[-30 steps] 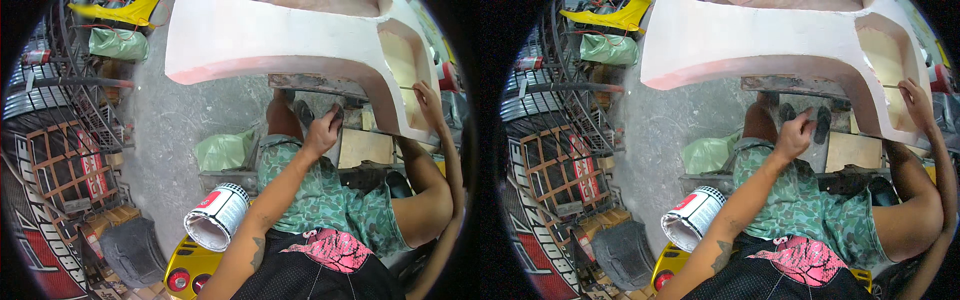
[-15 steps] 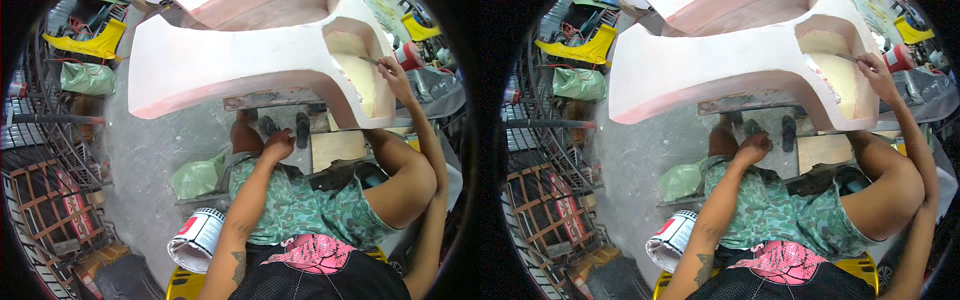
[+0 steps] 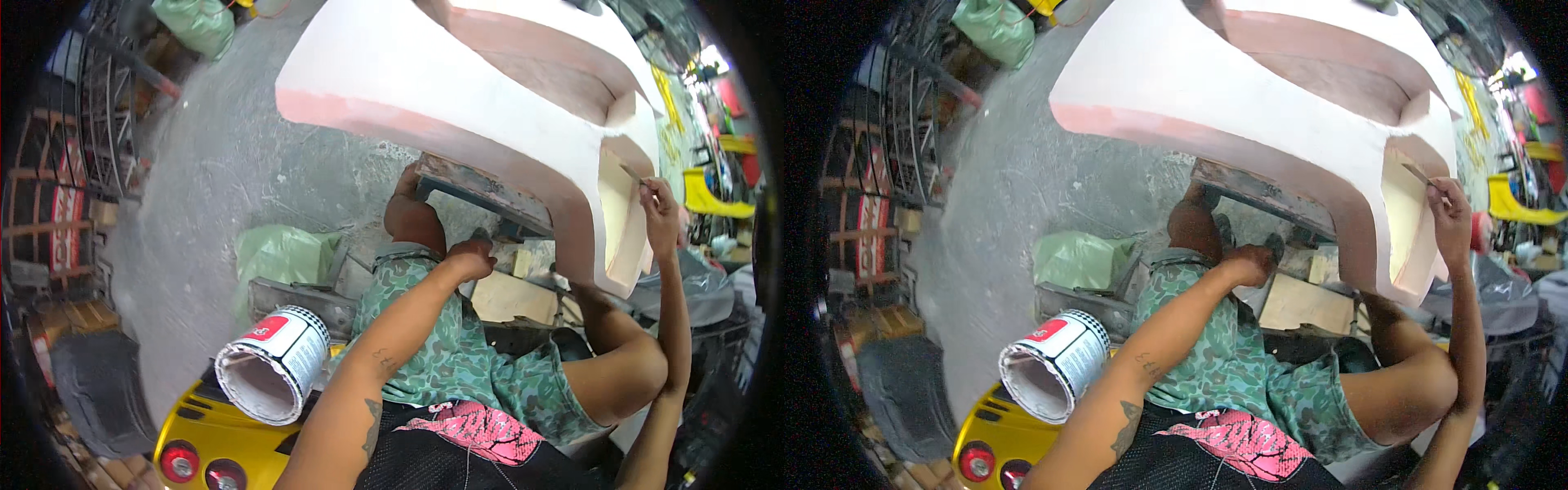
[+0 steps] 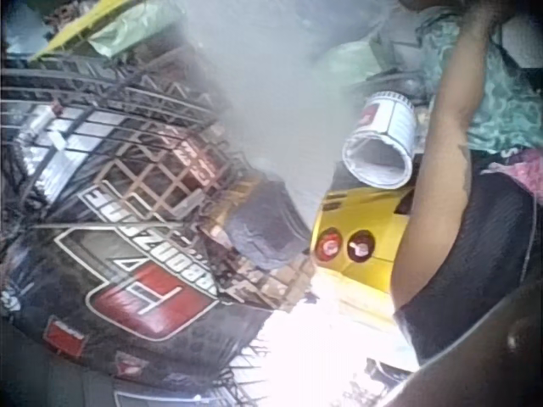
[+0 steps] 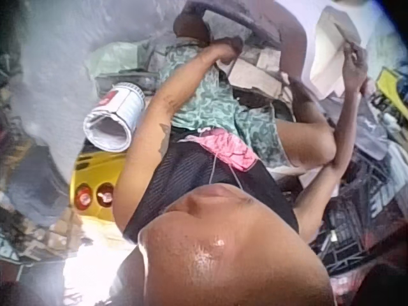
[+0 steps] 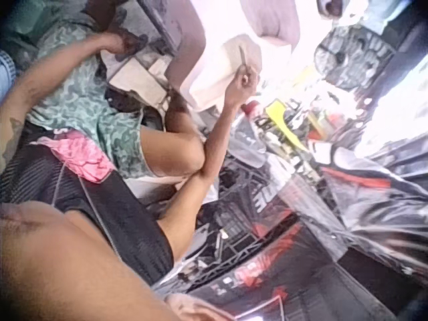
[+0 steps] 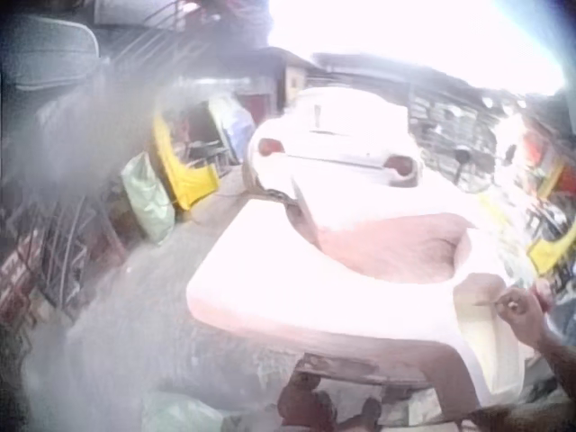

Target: Sanding a large fiberglass or plastic car body part using a sanding block and sandpaper.

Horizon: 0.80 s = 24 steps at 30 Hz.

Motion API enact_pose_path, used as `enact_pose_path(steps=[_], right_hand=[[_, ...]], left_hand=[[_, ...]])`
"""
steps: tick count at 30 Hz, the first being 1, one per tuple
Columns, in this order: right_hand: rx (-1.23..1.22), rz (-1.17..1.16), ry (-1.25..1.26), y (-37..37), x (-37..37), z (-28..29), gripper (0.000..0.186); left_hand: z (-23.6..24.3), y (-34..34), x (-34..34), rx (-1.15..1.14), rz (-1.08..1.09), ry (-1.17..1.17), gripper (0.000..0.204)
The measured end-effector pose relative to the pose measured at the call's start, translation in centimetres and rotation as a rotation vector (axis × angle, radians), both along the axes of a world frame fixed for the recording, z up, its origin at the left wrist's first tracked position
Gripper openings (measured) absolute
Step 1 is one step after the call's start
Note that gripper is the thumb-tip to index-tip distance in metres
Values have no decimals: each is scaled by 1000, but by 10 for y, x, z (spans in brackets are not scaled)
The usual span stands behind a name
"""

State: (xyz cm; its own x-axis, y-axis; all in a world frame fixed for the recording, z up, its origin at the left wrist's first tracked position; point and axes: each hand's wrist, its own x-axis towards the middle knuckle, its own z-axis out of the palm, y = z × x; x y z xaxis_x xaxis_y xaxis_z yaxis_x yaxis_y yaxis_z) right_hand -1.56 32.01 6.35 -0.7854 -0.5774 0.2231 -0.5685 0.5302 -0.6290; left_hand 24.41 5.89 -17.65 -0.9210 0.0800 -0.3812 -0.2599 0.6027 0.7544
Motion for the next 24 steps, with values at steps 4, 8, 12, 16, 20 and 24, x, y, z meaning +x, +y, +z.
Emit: enact_pose_path(steps=[4, 8, 12, 16, 20, 24], right_hand=[[41, 228, -97, -127, 36, 47, 19], [99, 593, 78, -285, 91, 70, 22], [39, 861, 137, -403, 119, 46, 16], [2, 1018, 328, -485, 162, 31, 12], [96, 1013, 436, -522, 178, 20, 9], [98, 1049, 518, -540, 168, 8, 8]], left_hand=[[2, -6, -6, 76, 10, -83, 36], [-33, -6, -11, 115, 127, 61, 38], [-2, -17, -18, 237, 116, -61, 41], [-11, -15, -19, 256, 232, -72, 43], [-17, -12, -22, 291, 313, -74, 44], [-23, -7, -23, 285, 369, -37, 43]])
